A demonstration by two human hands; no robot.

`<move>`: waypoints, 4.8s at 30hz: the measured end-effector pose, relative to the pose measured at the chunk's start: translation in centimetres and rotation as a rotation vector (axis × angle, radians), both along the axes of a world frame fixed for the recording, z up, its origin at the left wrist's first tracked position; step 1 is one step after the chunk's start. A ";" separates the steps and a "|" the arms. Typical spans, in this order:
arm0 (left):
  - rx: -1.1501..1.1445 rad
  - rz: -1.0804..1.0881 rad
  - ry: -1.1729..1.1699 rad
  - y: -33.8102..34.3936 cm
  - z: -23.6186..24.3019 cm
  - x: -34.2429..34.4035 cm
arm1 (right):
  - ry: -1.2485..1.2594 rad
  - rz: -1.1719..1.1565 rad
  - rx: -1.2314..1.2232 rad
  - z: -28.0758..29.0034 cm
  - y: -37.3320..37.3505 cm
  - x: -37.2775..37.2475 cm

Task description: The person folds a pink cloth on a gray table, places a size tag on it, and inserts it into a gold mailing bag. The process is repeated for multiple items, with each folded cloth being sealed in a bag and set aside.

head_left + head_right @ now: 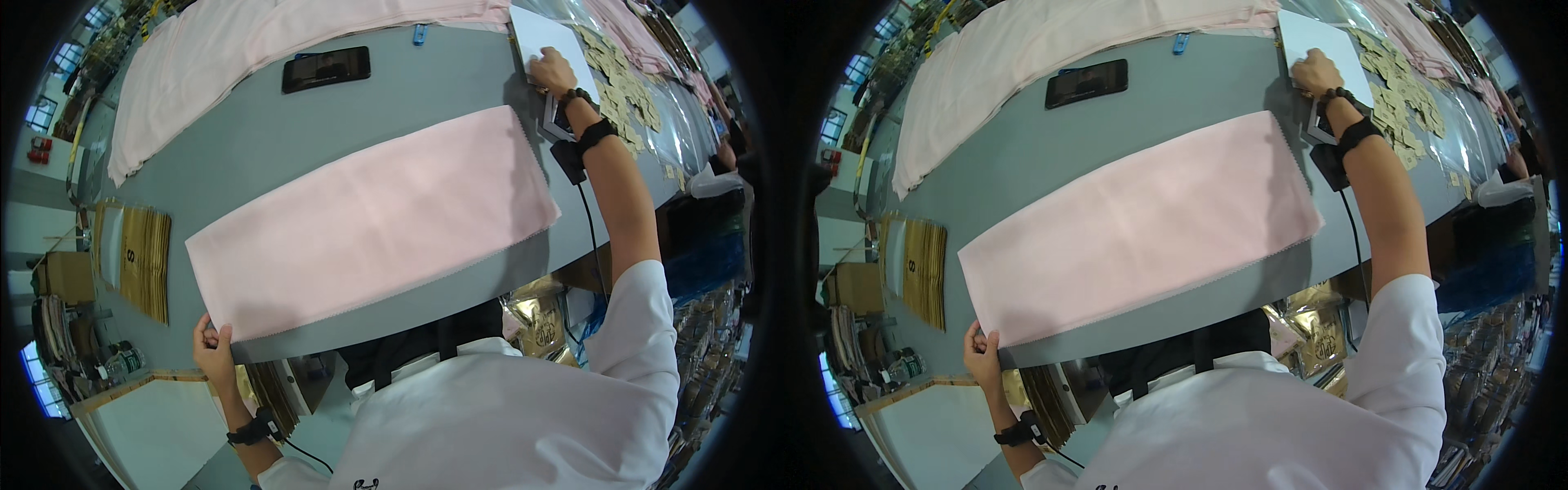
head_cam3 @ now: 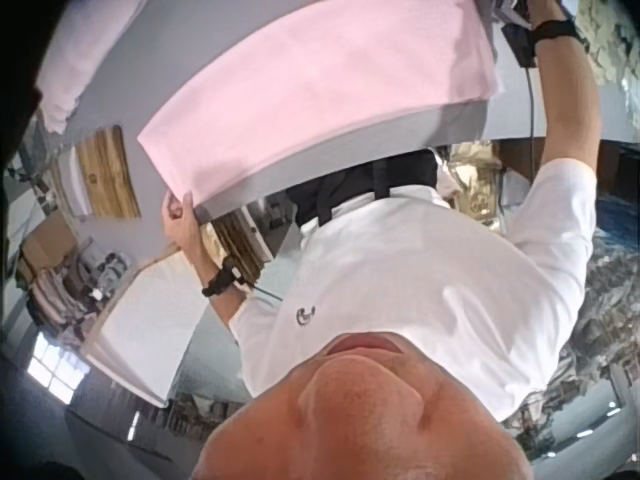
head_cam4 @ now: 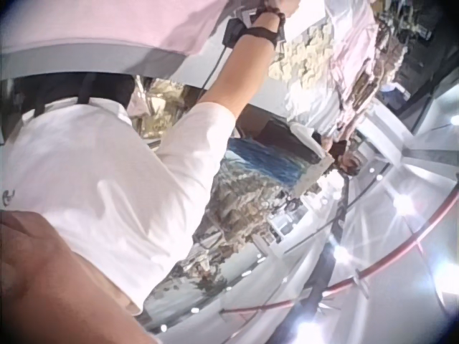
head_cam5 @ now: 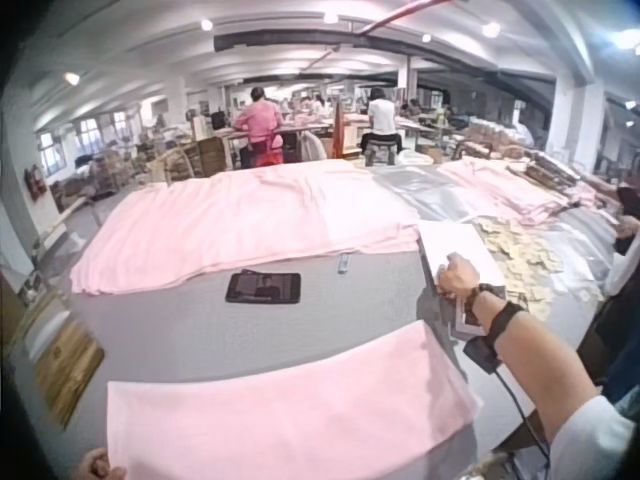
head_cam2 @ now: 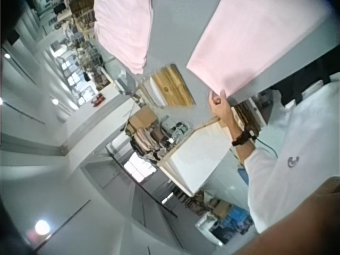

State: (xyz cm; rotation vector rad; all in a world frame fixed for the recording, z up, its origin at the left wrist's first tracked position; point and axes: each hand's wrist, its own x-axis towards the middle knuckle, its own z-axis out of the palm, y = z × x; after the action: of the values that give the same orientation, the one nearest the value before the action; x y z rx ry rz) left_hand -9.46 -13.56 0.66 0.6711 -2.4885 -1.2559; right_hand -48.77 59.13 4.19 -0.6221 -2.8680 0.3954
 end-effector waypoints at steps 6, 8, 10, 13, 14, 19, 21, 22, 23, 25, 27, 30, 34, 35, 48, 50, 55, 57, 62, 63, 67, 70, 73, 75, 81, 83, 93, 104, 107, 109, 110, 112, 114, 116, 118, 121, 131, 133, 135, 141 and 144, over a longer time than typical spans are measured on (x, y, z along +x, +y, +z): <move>0.031 -0.014 0.001 0.1 0.2 -0.1 | -0.077 0.035 -0.014 0.7 -0.2 1.5; 0.053 -0.040 0.030 0.2 0.2 -0.1 | -0.094 0.016 -0.028 0.8 -0.6 1.6; 0.027 -0.025 0.014 0.3 0.2 -0.2 | -0.011 0.015 0.019 0.8 -0.7 1.4; -0.006 -0.033 0.014 0.1 0.0 -0.1 | -0.057 0.005 0.041 0.8 0.2 0.5; -0.012 -0.046 0.029 0.0 -0.1 0.0 | -0.064 0.029 0.003 0.6 0.8 0.4; -0.030 -0.024 -0.005 -0.2 -0.2 0.0 | -0.044 0.115 -0.045 -0.2 3.8 -0.1; -0.047 -0.028 -0.009 0.0 0.1 -0.2 | 0.110 0.122 0.001 0.2 4.2 0.4; -0.067 -0.032 -0.009 0.3 0.4 -0.3 | 0.144 0.072 0.019 0.5 3.9 0.9; -0.090 0.004 -0.047 0.6 0.8 -0.4 | 0.304 0.110 0.092 1.3 3.1 1.2; -0.391 -0.009 0.140 1.8 1.5 -0.5 | 0.495 0.025 0.213 3.5 0.5 2.2; -0.533 -0.036 0.232 3.3 2.1 -0.9 | 0.547 0.235 0.217 5.2 -3.9 5.0; -0.233 -0.116 0.257 5.5 3.1 -2.1 | 0.636 0.808 0.149 5.5 -12.1 12.3; 0.821 -0.289 0.155 7.6 4.1 -4.6 | 0.457 1.317 0.129 4.0 -20.6 22.2; 0.812 -0.303 0.137 8.2 4.3 -5.0 | 0.353 1.385 0.133 3.7 -21.7 24.1; 0.204 -0.087 0.061 5.2 2.0 -6.7 | 0.229 0.422 -0.139 0.7 -11.4 27.1; 0.120 -0.080 0.061 4.3 1.5 -6.8 | 0.262 0.444 0.124 -0.3 -9.4 26.8; 0.024 -0.015 0.140 4.5 0.4 -6.7 | -0.007 0.386 -0.070 -0.6 -8.7 26.7; -0.093 0.007 0.091 4.6 0.4 -6.5 | 0.066 0.411 -0.298 0.4 -10.1 25.6; -0.602 -0.055 0.212 4.5 1.0 -6.5 | 0.374 0.543 -0.711 4.9 -17.0 21.5; -0.636 -0.056 0.279 4.5 1.3 -6.6 | 0.392 0.559 -0.796 5.6 -19.1 20.7; -0.261 -0.104 0.177 5.0 2.9 -6.6 | 0.355 0.885 -0.929 6.4 -29.7 19.3; 0.642 -0.213 -0.052 4.7 4.1 -7.2 | -0.003 1.252 -1.060 6.2 -36.5 22.0; 0.889 -0.187 0.020 5.4 3.8 -7.2 | -0.231 1.477 -1.285 5.6 -41.1 25.4; 0.765 -0.184 0.046 5.4 3.3 -7.3 | -0.396 1.523 -1.329 5.3 -41.1 26.7; 0.464 -0.260 0.122 3.7 2.6 -7.4 | -0.140 1.286 -1.034 4.4 -36.2 25.6; 0.358 -0.212 0.115 2.7 2.9 -8.2 | -0.019 1.179 -0.902 3.9 -34.9 24.8; -0.628 -0.106 0.063 2.2 2.0 -8.7 | 0.097 1.186 -0.540 2.2 -31.9 22.6; -0.903 -0.415 -0.114 -0.9 -1.4 -9.3 | 0.101 1.362 -0.011 0.7 -32.1 17.5; -0.862 -0.401 -0.139 0.5 -1.0 -9.3 | 0.084 1.231 -0.115 2.4 -27.0 19.5; -0.855 -0.400 -0.061 2.3 -0.8 -9.1 | 0.101 1.125 -0.242 3.1 -23.1 20.3; -0.850 -0.395 -0.039 3.5 -0.9 -8.8 | 0.186 1.042 -0.238 3.3 -20.8 20.4; -0.885 -0.384 -0.008 6.2 -1.1 -8.8 | 0.264 0.832 -0.287 3.4 -15.9 20.0; -0.963 -0.379 0.034 8.9 -1.2 -9.0 | 0.407 0.557 -0.106 3.0 -10.5 18.8; -0.941 -0.374 0.020 11.2 -1.3 -9.8 | 0.515 0.363 -0.043 3.0 -3.7 17.8; -0.913 -0.379 0.027 13.2 -1.4 -10.5 | 0.483 0.199 0.197 3.3 3.9 16.5; -0.866 -0.399 0.053 15.0 -1.4 -11.4 | 0.115 -0.096 0.265 2.4 14.5 17.1; -0.709 -0.432 -0.011 15.1 -0.9 -11.7 | 0.079 -0.101 0.209 -3.2 21.7 21.6; -0.665 -0.443 0.009 14.8 -0.7 -11.8 | 0.108 -0.110 0.299 -3.0 22.1 21.1; -0.489 -0.415 0.050 14.5 -0.2 -11.6 | 0.139 -0.109 0.340 -2.8 22.5 20.5; -0.378 -0.443 0.179 14.2 2.1 -8.4 | 0.204 -0.117 0.364 -2.1 22.3 19.5; -0.472 -0.552 0.137 14.6 2.5 -6.9 | 0.209 -0.091 0.338 -1.6 21.4 19.1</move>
State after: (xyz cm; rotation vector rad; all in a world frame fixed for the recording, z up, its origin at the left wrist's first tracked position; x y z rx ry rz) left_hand -16.37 1.05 3.13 -0.2231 -2.7886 -0.7556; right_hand -29.63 80.57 2.61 -0.6047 -2.6090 -0.0387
